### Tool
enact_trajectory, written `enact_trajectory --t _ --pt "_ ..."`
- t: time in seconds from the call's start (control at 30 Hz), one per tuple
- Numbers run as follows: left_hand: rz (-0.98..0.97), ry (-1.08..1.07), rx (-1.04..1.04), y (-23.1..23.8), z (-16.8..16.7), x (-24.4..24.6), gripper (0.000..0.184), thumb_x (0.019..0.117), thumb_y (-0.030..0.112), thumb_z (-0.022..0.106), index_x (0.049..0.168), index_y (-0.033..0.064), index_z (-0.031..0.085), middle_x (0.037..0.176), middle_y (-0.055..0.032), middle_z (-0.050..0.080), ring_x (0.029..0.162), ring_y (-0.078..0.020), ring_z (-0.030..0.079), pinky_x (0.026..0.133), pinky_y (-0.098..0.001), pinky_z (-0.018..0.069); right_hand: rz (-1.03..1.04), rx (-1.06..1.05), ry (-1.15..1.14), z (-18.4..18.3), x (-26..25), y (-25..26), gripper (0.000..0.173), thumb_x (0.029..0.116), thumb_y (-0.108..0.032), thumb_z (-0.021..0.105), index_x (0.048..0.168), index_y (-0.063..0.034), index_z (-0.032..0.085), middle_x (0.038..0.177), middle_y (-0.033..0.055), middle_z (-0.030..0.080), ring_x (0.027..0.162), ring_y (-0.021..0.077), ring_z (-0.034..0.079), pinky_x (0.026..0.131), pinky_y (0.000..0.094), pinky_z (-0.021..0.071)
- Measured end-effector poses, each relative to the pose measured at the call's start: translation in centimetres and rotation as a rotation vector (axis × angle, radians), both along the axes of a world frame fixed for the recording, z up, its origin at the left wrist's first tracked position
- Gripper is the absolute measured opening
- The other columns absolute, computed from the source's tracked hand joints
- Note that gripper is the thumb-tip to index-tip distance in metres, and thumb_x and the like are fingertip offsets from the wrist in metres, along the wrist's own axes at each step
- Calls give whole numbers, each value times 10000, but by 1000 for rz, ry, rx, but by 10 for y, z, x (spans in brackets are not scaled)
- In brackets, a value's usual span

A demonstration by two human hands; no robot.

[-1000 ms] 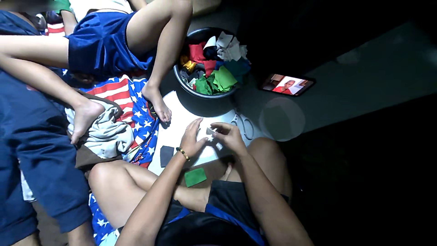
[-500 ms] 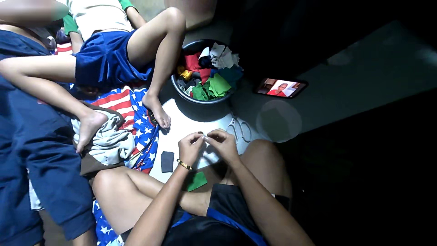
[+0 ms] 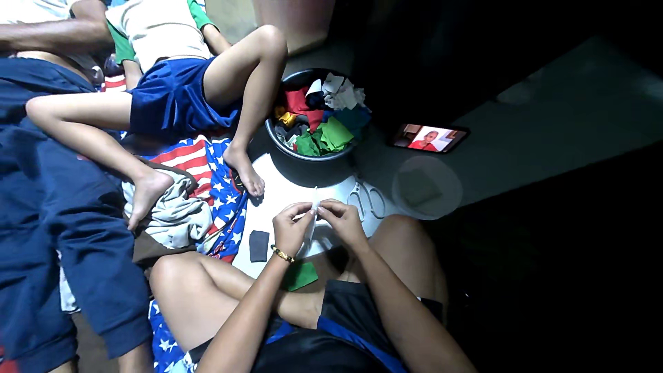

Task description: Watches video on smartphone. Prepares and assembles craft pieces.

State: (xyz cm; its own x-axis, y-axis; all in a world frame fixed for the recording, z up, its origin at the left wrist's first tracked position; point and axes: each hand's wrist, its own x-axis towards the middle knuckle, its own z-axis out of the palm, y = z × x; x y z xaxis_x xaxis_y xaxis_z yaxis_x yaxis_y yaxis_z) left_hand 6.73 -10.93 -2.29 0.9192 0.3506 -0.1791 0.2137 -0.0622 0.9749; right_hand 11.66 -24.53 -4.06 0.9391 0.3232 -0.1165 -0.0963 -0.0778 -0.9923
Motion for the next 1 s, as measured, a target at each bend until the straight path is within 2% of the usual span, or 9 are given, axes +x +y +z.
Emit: enact_trajectory --t 0.17,0.23,0.33,0.5,0.57,0.7,0.8,0.9,1.0 --pt "-29 5 -85 -1 -1 0 200 875 -40 747 1073 -68 734 1071 -161 733 936 -129 730 862 -269 613 31 35 29 -4 2 1 98 950 38 623 908 43 710 913 39 692 766 32 652 756 215 580" --pt "-39 42 -99 0 -4 2 193 893 -32 736 1082 -68 732 1044 -151 740 906 -125 729 854 -279 610 47 19 70 -3 4 1 115 977 28 599 916 37 695 862 17 677 727 23 633 733 210 568" --pt "-6 179 -216 4 -6 7 149 990 -14 623 1094 -88 701 989 -149 721 841 -134 712 811 -294 608 57 -36 175 -4 7 0 118 1017 -12 579 960 31 673 803 10 647 707 33 611 715 220 544" --pt "68 362 -498 15 -22 12 240 1107 82 402 1241 -80 518 1081 -193 704 826 -208 732 741 -332 607 7 -186 306 -16 14 1 138 1057 -65 551 1034 38 639 807 52 577 669 73 527 653 244 476" --pt "40 367 -466 15 -30 10 206 1069 56 509 1213 -87 548 1031 -175 698 798 -183 712 736 -314 601 20 -222 326 -14 16 4 140 1049 -56 567 1038 53 655 777 54 595 628 70 542 628 236 497" --pt "-74 317 -235 8 -33 6 256 891 13 768 1106 -82 666 983 -150 714 822 -133 698 797 -293 597 32 -220 367 -11 14 9 127 1022 -52 618 1012 58 681 816 75 653 659 78 606 665 249 547" --pt "-60 316 -128 4 -33 7 177 912 24 748 1060 -66 707 970 -137 727 838 -125 681 813 -301 566 37 -195 399 -10 13 10 122 1022 -39 614 1007 67 673 816 75 657 659 83 635 664 243 573" --pt "-42 319 -180 5 -37 9 132 992 43 655 1039 -61 720 911 -119 727 791 -112 684 785 -298 582 29 -178 431 -9 15 9 138 1043 -41 575 1014 71 651 810 73 639 656 81 632 664 234 571" --pt "34 333 -263 10 -46 9 152 1025 62 609 1055 -68 682 809 -85 641 652 -95 589 652 -259 540 -1 -244 390 -15 18 6 159 1062 -72 551 1042 59 640 820 75 597 637 84 568 638 244 525"
